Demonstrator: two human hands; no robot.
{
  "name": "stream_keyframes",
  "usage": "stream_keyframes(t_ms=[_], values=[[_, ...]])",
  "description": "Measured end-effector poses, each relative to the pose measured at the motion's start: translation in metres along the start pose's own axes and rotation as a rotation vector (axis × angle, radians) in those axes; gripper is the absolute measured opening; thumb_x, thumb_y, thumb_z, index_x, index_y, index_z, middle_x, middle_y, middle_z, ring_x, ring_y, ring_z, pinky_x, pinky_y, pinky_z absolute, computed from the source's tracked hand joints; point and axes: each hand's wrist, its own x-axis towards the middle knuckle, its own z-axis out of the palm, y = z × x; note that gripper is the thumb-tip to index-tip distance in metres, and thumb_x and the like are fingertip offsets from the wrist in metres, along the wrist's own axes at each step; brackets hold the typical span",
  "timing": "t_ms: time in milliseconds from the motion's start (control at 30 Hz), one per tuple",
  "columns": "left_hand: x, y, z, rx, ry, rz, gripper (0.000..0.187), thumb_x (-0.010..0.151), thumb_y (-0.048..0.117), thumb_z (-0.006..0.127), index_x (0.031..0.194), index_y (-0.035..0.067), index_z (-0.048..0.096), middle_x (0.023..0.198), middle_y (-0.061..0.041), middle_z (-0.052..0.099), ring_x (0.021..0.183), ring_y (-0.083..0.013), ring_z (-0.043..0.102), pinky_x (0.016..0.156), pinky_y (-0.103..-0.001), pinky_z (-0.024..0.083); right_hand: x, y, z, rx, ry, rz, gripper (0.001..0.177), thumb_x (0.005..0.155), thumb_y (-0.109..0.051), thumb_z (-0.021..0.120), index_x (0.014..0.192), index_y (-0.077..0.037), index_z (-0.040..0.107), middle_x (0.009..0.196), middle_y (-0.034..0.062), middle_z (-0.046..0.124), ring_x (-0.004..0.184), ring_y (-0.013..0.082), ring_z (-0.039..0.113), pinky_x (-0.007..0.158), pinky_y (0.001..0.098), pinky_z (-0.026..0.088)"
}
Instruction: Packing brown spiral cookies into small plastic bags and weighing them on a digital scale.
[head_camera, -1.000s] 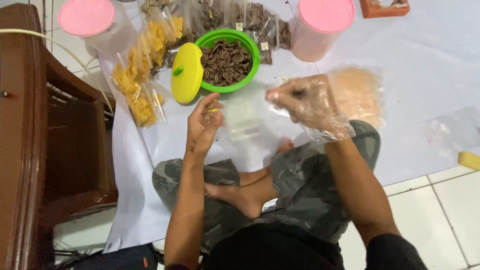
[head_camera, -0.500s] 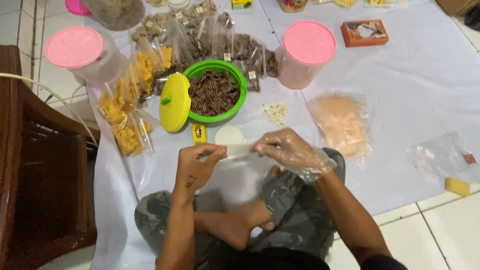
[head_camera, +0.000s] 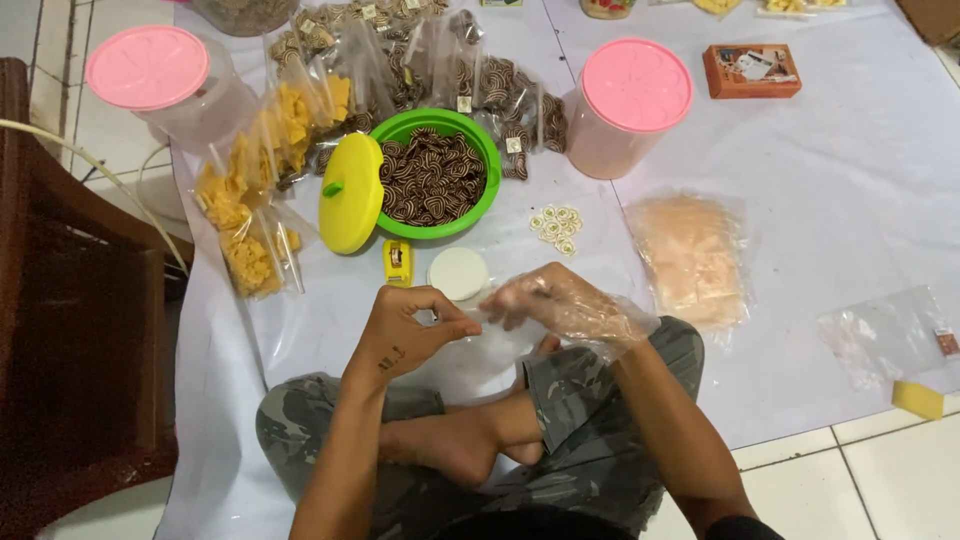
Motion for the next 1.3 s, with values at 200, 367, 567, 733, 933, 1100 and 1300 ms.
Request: stream_keyframes(t_ms=[200,367,567,733,933,1100,1300], values=[[-0.002,0.0,-0.007,0.046,-0.116,0.015,0.014,0.072,0.01,0.091,0.07,0.007,0.078,0.057,-0.007,0.07,0.062,-0.015,0.061,0.063,-0.033,0.05,0.006,0.018,-0.001,-0.115,-0.178,-0.112,0.02,0.092,-0.009,0.069,0.107,-0.002,0.078,0.092,0.0159,0.079,0.08,0.0204,0.073,0.066,0.0335,0.064],[-0.003,-0.011,-0.009,0.062,-0.159,0.025,0.019,0.071,0.013,0.094,0.069,0.006,0.077,0.057,-0.009,0.069,0.061,-0.017,0.061,0.062,-0.034,0.05,0.01,0.027,0.007,-0.139,-0.177,-0.135,0.024,0.09,-0.009,0.071,0.113,-0.003,0.077,0.09,0.0157,0.079,0.079,0.0187,0.071,0.066,0.0321,0.06],[0.0,-0.013,-0.012,0.059,-0.184,-0.001,0.02,0.071,0.018,0.095,0.07,0.007,0.078,0.058,-0.009,0.07,0.063,-0.0164,0.063,0.064,-0.033,0.051,-0.002,0.02,0.009,-0.217,-0.07,-0.12,0.02,0.087,-0.006,0.072,0.105,-0.002,0.079,0.08,0.0161,0.078,0.076,0.0221,0.073,0.067,0.0351,0.059],[0.003,0.003,-0.012,0.1,-0.165,-0.058,0.025,0.074,0.028,0.094,0.085,0.01,0.081,0.079,-0.011,0.081,0.08,-0.0206,0.073,0.084,-0.039,0.054,-0.001,0.015,0.021,-0.332,0.074,-0.016,0.015,0.091,-0.015,0.072,0.099,-0.004,0.08,0.075,0.0141,0.076,0.07,0.0247,0.072,0.069,0.0344,0.061],[-0.002,-0.01,0.022,0.305,0.54,0.196,0.055,0.087,0.036,0.084,0.132,0.012,0.063,0.121,-0.007,0.061,0.105,-0.0252,0.063,0.096,-0.041,0.051,0.019,0.031,0.036,-0.499,0.571,-0.096,0.024,0.085,-0.033,0.082,0.087,-0.009,0.08,0.056,0.0084,0.067,0.055,0.0221,0.068,0.052,0.0323,0.052],[-0.012,-0.011,0.049,0.113,0.527,-0.294,0.061,0.086,0.024,0.074,0.141,0.011,0.052,0.09,-0.01,0.065,0.069,-0.0235,0.061,0.069,-0.038,0.053,0.033,0.039,0.064,-0.345,0.685,-0.093,0.021,0.083,-0.03,0.084,0.087,-0.011,0.08,0.052,0.0043,0.058,0.051,0.0181,0.06,0.049,0.03,0.048],[-0.014,-0.055,0.048,-0.05,0.446,-0.442,0.029,0.093,0.024,0.067,0.121,0.016,0.068,0.078,-0.004,0.072,0.063,-0.0121,0.06,0.061,-0.026,0.049,0.045,0.056,0.082,-0.265,0.616,-0.036,0.012,0.081,-0.018,0.084,0.09,-0.012,0.08,0.049,0.0028,0.056,0.05,0.0161,0.058,0.05,0.0283,0.048]])
